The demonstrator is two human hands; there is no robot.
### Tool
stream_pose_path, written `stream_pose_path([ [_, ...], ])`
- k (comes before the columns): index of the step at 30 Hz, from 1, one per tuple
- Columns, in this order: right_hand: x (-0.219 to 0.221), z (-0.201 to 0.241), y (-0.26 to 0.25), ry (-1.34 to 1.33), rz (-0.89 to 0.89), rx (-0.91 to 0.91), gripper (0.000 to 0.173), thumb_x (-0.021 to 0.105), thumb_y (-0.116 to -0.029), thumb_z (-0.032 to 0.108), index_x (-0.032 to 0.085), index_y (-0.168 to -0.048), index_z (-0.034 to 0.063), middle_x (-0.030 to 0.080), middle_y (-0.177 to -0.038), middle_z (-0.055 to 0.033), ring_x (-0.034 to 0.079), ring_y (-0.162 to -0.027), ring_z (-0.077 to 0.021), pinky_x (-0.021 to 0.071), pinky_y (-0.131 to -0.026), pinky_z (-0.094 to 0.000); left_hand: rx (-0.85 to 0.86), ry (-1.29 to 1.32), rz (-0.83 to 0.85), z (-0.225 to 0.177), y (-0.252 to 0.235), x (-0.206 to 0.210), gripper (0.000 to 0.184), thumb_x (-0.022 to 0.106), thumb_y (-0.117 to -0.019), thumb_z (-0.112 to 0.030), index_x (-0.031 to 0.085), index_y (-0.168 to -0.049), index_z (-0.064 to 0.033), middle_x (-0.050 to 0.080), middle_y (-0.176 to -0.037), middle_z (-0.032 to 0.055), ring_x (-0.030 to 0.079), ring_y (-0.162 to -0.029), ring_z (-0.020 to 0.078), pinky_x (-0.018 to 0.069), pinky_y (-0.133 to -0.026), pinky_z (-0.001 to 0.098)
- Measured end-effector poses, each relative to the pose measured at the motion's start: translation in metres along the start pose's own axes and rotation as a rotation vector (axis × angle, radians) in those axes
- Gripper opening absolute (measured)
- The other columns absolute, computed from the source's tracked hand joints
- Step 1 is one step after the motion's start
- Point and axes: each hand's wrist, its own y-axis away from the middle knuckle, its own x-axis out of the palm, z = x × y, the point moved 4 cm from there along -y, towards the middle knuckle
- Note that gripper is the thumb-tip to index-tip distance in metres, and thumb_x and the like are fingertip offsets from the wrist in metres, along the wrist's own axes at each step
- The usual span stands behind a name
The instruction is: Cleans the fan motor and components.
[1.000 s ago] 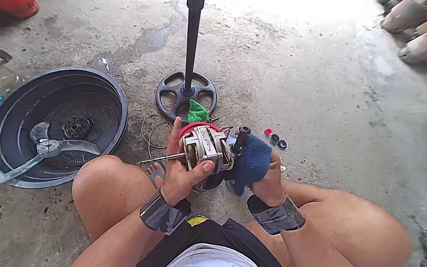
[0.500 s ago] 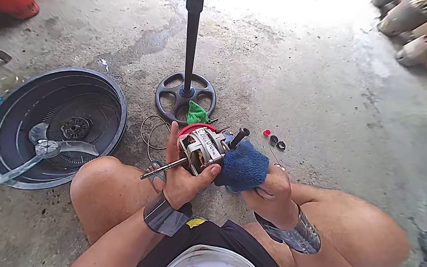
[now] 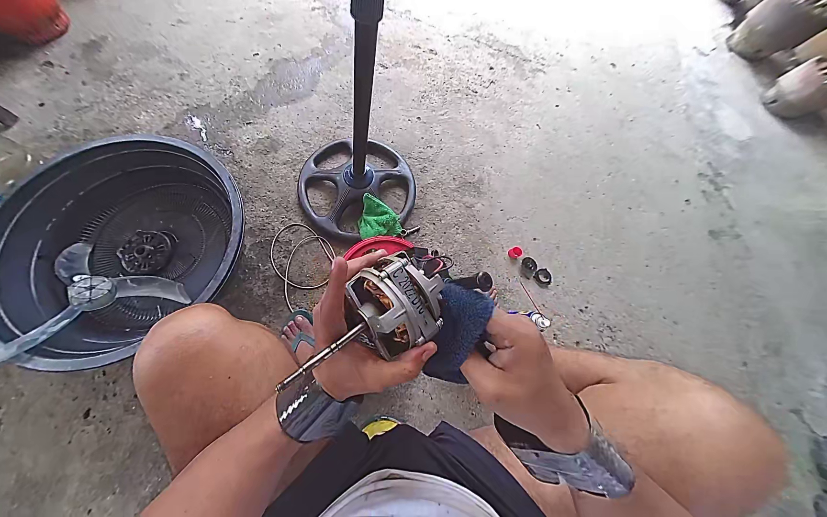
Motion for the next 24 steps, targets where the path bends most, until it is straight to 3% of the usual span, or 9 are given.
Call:
stream_pose_path([
  [2, -0.002, -0.004, -0.003, -0.336, 0.065, 0.093, 0.013, 0.064, -0.0904, 0.001, 0.07, -0.102, 0.0026, 0.074, -0.093, 0.001, 0.071, -0.088, -0.0025, 0.0613, -0.08, -0.0218, 0.004, -0.09, 0.031, -0.001, -0.001, 0.0, 0.107, 0.094, -0.0643, -0.045, 0.038, -0.151, -0.016, 0.062, -0.133, 0.0166, 0.065, -0.117, 0.0285, 0.058, -0.097, 0.0467],
  [4, -0.001, -0.009, -0.001, -0.592, 0.13, 0.156, 0.02, 0.064, -0.094, -0.001, 0.068, -0.113, 0.0014, 0.074, -0.103, -0.0007, 0.071, -0.096, -0.0072, 0.0606, -0.088, -0.0275, 0.002, -0.111, 0.039, -0.001, -0.002, 0.0, 0.107, 0.093, -0.066, -0.046, 0.036, -0.153, -0.0184, 0.062, -0.134, 0.0162, 0.065, -0.118, 0.0283, 0.0575, -0.098, 0.047],
  [8, 0.018, -0.014, 0.006, -0.86, 0.308, 0.163, 0.053, 0.063, -0.0961, -0.006, 0.041, -0.144, -0.0016, 0.062, -0.134, -0.0079, 0.061, -0.125, -0.0167, 0.0502, -0.112, -0.037, 0.008, -0.088, -0.009, 0.0, -0.005, -0.005, 0.109, 0.093, -0.0687, -0.042, 0.031, -0.157, -0.0259, 0.061, -0.137, 0.0119, 0.064, -0.12, 0.0271, 0.0573, -0.1, 0.0455],
  [10, 0.019, -0.015, 0.002, -0.74, 0.284, 0.114, 0.049, 0.063, -0.0965, -0.005, 0.044, -0.141, -0.004, 0.064, -0.131, -0.0086, 0.063, -0.123, -0.0158, 0.052, -0.11, -0.0357, 0.022, -0.048, -0.016, -0.001, -0.007, -0.007, 0.109, 0.094, -0.0696, -0.037, 0.03, -0.158, -0.0285, 0.06, -0.139, 0.0115, 0.063, -0.122, 0.0282, 0.0565, -0.101, 0.0464],
  [12, 0.01, -0.015, -0.006, -0.441, 0.194, 0.069, 0.031, 0.064, -0.0942, -0.002, 0.06, -0.125, -0.0031, 0.072, -0.114, -0.0042, 0.069, -0.108, -0.0085, 0.0594, -0.097, -0.0283, 0.02, -0.076, -0.007, 0.0, -0.005, -0.007, 0.11, 0.094, -0.0683, -0.038, 0.031, -0.157, -0.0281, 0.061, -0.138, 0.0117, 0.064, -0.121, 0.028, 0.0572, -0.1, 0.0465],
  [14, 0.005, -0.015, -0.009, -0.168, 0.115, 0.073, 0.018, 0.066, -0.0914, 0.005, 0.069, -0.109, 0.0025, 0.075, -0.098, -0.0003, 0.071, -0.094, -0.0028, 0.0611, -0.084, -0.0231, 0.001, -0.144, 0.02, 0.001, -0.002, -0.005, 0.111, 0.095, -0.0656, -0.042, 0.033, -0.156, -0.0236, 0.063, -0.135, 0.0135, 0.066, -0.118, 0.0272, 0.0588, -0.097, 0.0465],
  [19, 0.007, -0.016, -0.001, 0.208, -0.035, -0.019, 0.013, 0.069, -0.086, 0.02, 0.071, -0.09, 0.0076, 0.072, -0.079, -0.0003, 0.069, -0.076, -0.0021, 0.0574, -0.067, -0.0216, 0.0, -0.211, 0.083, -0.002, 0.002, 0.003, 0.108, 0.095, -0.063, -0.047, 0.04, -0.152, -0.0171, 0.064, -0.131, 0.0133, 0.066, -0.117, 0.0242, 0.0593, -0.097, 0.0452],
  [21, 0.006, -0.014, 0.001, 0.098, -0.05, -0.037, 0.012, 0.069, -0.0863, 0.013, 0.072, -0.093, 0.0041, 0.074, -0.084, -0.0017, 0.07, -0.081, -0.0025, 0.0591, -0.073, -0.0205, 0.016, -0.181, 0.077, -0.003, 0.0, 0.002, 0.109, 0.095, -0.0636, -0.045, 0.039, -0.153, -0.0183, 0.063, -0.132, 0.0144, 0.065, -0.119, 0.0262, 0.0586, -0.098, 0.0463],
  [24, 0.009, -0.011, 0.005, -0.508, 0.026, 0.099, 0.024, 0.062, -0.0912, -0.006, 0.067, -0.114, -0.0025, 0.074, -0.105, -0.004, 0.071, -0.099, -0.0094, 0.0608, -0.091, -0.0286, 0.036, -0.127, 0.059, -0.004, -0.005, -0.004, 0.11, 0.095, -0.0651, -0.042, 0.035, -0.155, -0.0208, 0.061, -0.137, 0.0152, 0.064, -0.121, 0.0286, 0.0578, -0.099, 0.0476],
])
